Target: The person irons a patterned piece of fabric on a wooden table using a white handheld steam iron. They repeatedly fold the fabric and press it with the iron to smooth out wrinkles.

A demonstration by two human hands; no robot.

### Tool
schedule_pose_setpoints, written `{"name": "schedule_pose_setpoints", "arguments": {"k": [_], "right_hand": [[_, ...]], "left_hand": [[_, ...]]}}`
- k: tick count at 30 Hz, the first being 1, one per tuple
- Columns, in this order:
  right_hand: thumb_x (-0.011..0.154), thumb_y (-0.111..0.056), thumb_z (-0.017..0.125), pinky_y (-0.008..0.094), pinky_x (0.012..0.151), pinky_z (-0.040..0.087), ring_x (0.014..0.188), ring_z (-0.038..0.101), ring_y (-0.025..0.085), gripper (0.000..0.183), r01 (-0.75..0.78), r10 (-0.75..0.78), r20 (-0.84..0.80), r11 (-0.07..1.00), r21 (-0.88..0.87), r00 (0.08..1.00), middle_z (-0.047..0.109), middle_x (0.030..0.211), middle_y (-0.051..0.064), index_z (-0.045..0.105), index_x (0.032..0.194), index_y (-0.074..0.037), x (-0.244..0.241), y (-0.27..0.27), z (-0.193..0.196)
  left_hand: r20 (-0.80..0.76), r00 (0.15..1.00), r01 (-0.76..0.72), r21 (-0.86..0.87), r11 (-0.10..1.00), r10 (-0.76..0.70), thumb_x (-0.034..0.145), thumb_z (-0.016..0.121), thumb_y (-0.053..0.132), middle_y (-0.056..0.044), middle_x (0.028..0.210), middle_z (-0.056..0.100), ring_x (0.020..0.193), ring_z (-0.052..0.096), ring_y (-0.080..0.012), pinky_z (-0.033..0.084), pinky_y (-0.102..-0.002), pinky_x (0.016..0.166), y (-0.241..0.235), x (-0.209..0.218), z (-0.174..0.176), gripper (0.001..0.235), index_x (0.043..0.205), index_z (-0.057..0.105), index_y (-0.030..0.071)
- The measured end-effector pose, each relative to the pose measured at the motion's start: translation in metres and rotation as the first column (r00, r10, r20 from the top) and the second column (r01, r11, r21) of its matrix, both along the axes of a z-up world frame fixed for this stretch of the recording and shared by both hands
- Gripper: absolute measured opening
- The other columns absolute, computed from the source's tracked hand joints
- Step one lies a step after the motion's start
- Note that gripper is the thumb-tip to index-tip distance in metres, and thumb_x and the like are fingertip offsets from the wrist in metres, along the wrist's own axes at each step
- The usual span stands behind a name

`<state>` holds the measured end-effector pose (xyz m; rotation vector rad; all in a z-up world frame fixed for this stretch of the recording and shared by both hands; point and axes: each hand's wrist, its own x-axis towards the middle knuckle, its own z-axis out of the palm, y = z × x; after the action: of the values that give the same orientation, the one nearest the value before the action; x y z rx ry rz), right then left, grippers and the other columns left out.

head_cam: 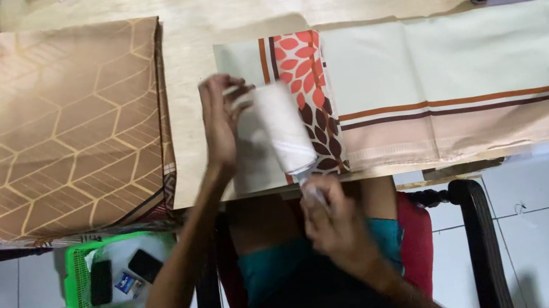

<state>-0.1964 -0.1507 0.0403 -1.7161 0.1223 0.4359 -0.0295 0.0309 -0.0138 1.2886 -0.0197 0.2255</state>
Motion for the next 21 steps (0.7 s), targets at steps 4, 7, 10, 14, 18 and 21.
{"name": "schedule_pose_setpoints", "arguments": {"k": [4, 7, 10, 14, 18, 21], "right_hand": [[0.108, -0.017, 0.038, 0.028, 0.028, 0.036, 0.032, 0.040, 0.015, 0.016, -0.005, -0.053, 0.199, 0.961, 0.277, 0.979, 0.043, 0.056, 0.006, 0.049, 0.113, -0.005, -0.008, 0.032, -0.050], [0.109, -0.017, 0.031, 0.025, 0.025, 0.037, 0.030, 0.044, 0.013, 0.023, 0.055, -0.121, 0.155, 0.926, 0.374, 0.980, 0.044, 0.060, 0.004, 0.049, 0.117, -0.004, -0.009, 0.039, -0.078], [0.109, -0.020, 0.032, 0.020, 0.025, 0.035, 0.033, 0.038, 0.008, 0.022, 0.168, -0.213, 0.080, 0.910, 0.380, 0.974, 0.038, 0.062, -0.001, 0.047, 0.118, -0.006, -0.014, 0.026, -0.085], [0.110, -0.018, 0.032, 0.016, 0.024, 0.027, 0.034, 0.030, 0.006, 0.016, 0.359, -0.375, -0.024, 0.863, 0.355, 0.927, 0.029, 0.064, -0.003, 0.045, 0.116, -0.012, -0.019, -0.011, -0.069], [0.111, -0.023, 0.032, 0.019, 0.024, 0.029, 0.031, 0.034, 0.009, 0.019, 0.354, -0.384, 0.014, 0.865, 0.355, 0.923, 0.034, 0.063, 0.001, 0.047, 0.112, -0.011, -0.025, -0.019, -0.054], [0.111, -0.013, 0.037, 0.019, 0.025, 0.037, 0.033, 0.038, 0.010, 0.014, 0.392, -0.352, -0.181, 0.750, 0.532, 0.919, 0.036, 0.060, -0.001, 0.047, 0.102, -0.009, -0.028, -0.001, -0.063]], "left_hand": [[0.059, 0.995, 0.083, -0.052, 0.995, -0.080, 0.108, 0.032, 0.055, -0.014, 0.128, 0.057, 0.121, 0.059, -0.0265, 0.046, -0.041, 0.106, -0.021, -0.009, -0.053, 0.053, 0.132, 0.042, 0.010], [0.067, 0.984, 0.149, 0.212, 0.966, -0.166, 0.110, 0.034, 0.049, -0.019, 0.140, 0.051, 0.134, 0.049, -0.0355, 0.035, -0.050, 0.117, -0.031, -0.033, -0.032, 0.056, 0.149, 0.034, 0.009], [0.000, 0.974, 0.184, 0.579, 0.794, -0.226, 0.109, 0.040, 0.041, -0.025, 0.148, 0.049, 0.140, 0.046, -0.0468, 0.033, -0.058, 0.119, -0.032, -0.049, -0.008, 0.056, 0.156, 0.030, 0.013], [0.031, 0.960, 0.131, 0.828, 0.545, -0.279, 0.110, 0.044, 0.037, -0.023, 0.150, 0.049, 0.147, 0.041, -0.0396, 0.027, -0.053, 0.123, -0.032, -0.048, -0.015, 0.054, 0.157, 0.033, 0.013], [-0.014, 0.964, 0.161, 0.826, 0.540, -0.266, 0.112, 0.035, 0.039, -0.022, 0.154, 0.048, 0.150, 0.039, -0.0346, 0.013, -0.049, 0.127, -0.032, -0.045, -0.015, 0.052, 0.158, 0.033, 0.014], [-0.035, 0.954, 0.229, 0.724, 0.650, -0.297, 0.110, 0.024, 0.052, -0.024, 0.153, 0.049, 0.146, 0.043, -0.0390, 0.014, -0.051, 0.127, -0.031, -0.050, -0.004, 0.063, 0.157, 0.033, 0.010]]}}
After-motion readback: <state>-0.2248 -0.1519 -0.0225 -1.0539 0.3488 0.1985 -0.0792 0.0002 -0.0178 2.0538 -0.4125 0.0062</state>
